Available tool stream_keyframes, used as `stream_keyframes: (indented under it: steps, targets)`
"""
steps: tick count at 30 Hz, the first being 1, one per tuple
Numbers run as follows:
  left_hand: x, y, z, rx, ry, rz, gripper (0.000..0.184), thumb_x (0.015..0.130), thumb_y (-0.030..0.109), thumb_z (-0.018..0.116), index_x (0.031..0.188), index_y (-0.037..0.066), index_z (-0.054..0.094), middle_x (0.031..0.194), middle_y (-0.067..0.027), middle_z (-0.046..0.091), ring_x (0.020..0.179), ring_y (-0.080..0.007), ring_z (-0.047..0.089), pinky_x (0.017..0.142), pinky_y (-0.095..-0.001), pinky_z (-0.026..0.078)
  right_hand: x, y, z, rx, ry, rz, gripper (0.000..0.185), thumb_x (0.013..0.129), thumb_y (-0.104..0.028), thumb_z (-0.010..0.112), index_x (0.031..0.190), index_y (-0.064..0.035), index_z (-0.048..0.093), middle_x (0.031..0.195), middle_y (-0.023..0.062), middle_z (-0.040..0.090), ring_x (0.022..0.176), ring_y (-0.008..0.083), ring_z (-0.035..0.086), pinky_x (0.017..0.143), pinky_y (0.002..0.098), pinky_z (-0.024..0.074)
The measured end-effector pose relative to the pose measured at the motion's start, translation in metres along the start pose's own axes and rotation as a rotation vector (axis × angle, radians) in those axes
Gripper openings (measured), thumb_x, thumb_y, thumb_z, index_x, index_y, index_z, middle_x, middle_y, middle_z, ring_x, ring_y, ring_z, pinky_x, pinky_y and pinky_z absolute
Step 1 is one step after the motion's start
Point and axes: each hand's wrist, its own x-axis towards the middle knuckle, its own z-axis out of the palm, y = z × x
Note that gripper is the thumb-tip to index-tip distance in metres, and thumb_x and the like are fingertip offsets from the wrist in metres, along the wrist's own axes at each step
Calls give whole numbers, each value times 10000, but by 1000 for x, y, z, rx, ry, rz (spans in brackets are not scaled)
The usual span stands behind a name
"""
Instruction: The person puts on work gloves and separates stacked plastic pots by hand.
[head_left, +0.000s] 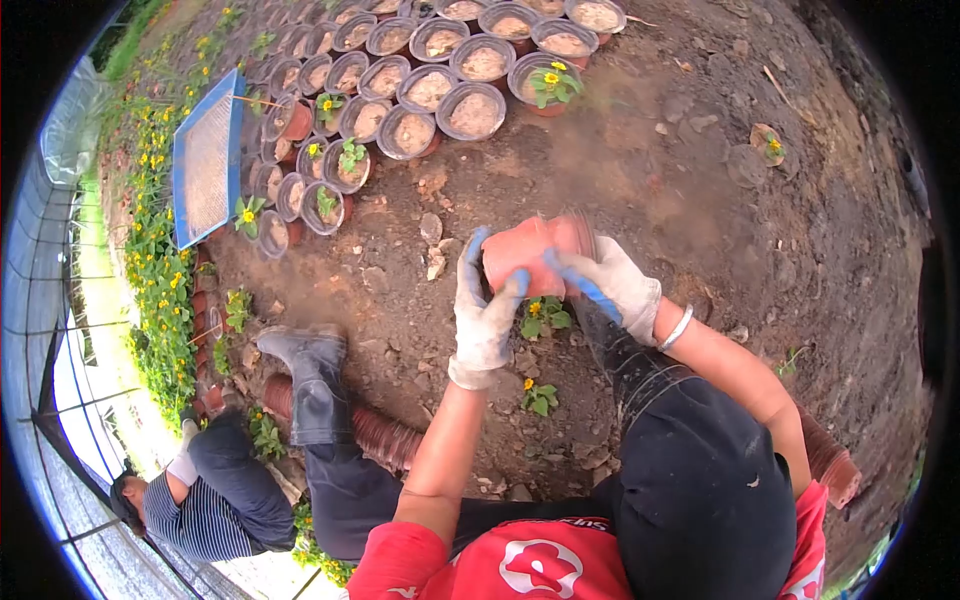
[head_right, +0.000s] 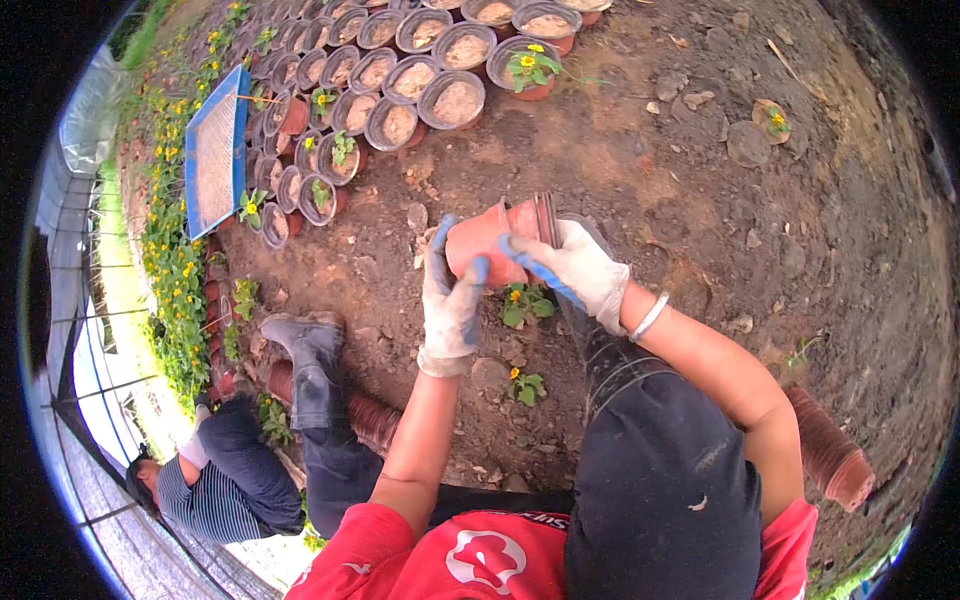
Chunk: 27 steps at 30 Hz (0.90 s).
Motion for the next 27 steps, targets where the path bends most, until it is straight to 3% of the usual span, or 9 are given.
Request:
stream_keyframes:
  steps: [3,4,6,8,10,12,15,22,27]
  targets:
    - [7,5,-7,-224,144,13,569,873,107,658,1364,1,390,1253,-83,517,1142,-172,500,1008,-308,387,-1,0,5,70,130,8,286,859,-310,693,953,-44,648,835,-31,606,738,55,540,621,235,447]
    - [8,10,-9,-189,212,56,562,895,237,653,1345,11,403,1226,-79,536,1133,-172,513,998,-320,395,0,2,6,113,217,-28,289,875,-318,675,974,-48,645,850,-34,605,749,55,539,623,236,447]
    - [17,13,-24,-190,351,145,571,900,287,644,1340,9,411,1208,-80,540,1122,-170,511,983,-319,401,3,6,-3,86,231,-14,298,875,-301,677,1020,-44,638,873,-27,615,767,61,547,662,245,460]
    - [12,15,-30,15,413,226,590,875,248,676,1342,4,410,1207,-90,534,1121,-171,506,976,-321,408,6,7,-4,58,337,-168,300,876,-282,677,1042,-35,638,908,-9,629,796,65,555,711,249,468]
    - [7,18,-38,818,247,446,616,845,177,701,1349,-6,398,1211,-96,523,1129,-172,499,978,-319,406,7,11,-6,76,312,-129,309,870,-264,684,1055,-21,634,935,3,641,824,66,566,744,247,471]
    - [6,18,-29,655,186,328,641,821,114,710,1357,-16,384,1238,-105,507,1135,-173,496,989,-318,402,6,11,-4,28,249,-58,287,878,-237,676,1064,-23,634,944,-4,644,829,68,570,739,242,473]
    - [6,13,-19,47,119,52,638,850,135,685,1377,-13,358,1291,-105,479,1165,-173,484,1003,-315,391,-2,-6,1,-38,123,50,293,876,-239,679,1068,-22,635,955,0,649,834,69,577,735,240,476]
    - [0,6,-12,60,-5,-8,612,897,199,633,1391,1,331,1290,-98,479,1190,-177,463,1024,-322,366,-8,-3,-2,98,-88,30,320,819,-193,736,1068,-17,638,960,12,658,839,74,592,765,248,496]
    - [1,11,-19,186,-81,-4,627,889,166,629,1405,7,311,1309,-103,462,1202,-182,457,1031,-329,359,-4,5,-5,-143,-76,-8,331,773,-150,768,1048,-19,639,953,23,666,858,94,616,782,267,518]
